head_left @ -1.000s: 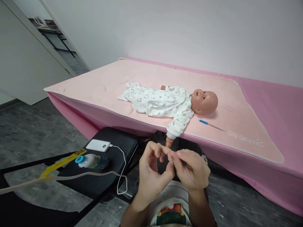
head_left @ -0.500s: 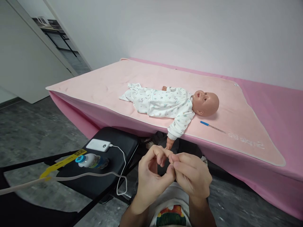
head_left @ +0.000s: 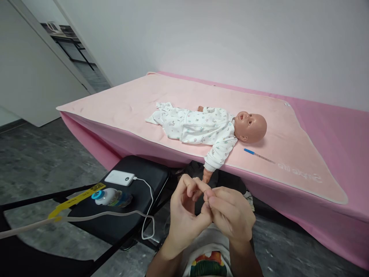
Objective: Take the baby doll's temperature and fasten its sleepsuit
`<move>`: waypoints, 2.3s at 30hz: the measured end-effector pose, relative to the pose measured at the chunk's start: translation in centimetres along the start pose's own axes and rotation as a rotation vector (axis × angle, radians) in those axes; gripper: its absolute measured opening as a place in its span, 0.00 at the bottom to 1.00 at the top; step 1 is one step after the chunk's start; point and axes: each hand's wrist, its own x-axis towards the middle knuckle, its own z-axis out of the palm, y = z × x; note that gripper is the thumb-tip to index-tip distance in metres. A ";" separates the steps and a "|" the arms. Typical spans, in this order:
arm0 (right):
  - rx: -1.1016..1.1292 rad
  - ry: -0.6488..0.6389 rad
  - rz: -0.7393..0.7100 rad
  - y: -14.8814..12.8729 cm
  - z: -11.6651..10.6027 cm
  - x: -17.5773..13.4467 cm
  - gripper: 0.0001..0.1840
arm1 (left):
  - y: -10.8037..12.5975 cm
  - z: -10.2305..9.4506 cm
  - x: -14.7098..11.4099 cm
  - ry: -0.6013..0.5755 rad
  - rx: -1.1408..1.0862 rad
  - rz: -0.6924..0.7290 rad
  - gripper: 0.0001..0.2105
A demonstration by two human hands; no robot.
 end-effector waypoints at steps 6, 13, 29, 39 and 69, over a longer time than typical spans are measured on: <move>-0.097 0.098 -0.084 0.3 0.4 1.6 0.14 | -1.1 -0.2 0.6 0.019 0.048 0.032 0.17; -0.124 0.291 0.041 1.3 0.6 1.1 0.20 | -1.0 -0.4 0.5 0.028 0.068 0.109 0.12; 0.243 0.442 0.638 -1.0 0.2 2.0 0.04 | -1.3 1.1 -1.5 -0.057 0.731 0.660 0.23; 0.329 0.493 0.714 -1.0 0.1 1.3 0.05 | -1.0 1.0 -1.8 -0.103 0.777 0.677 0.23; 0.215 0.018 0.587 -0.9 -1.2 2.0 0.08 | 0.4 -1.0 0.0 -0.055 0.907 0.676 0.07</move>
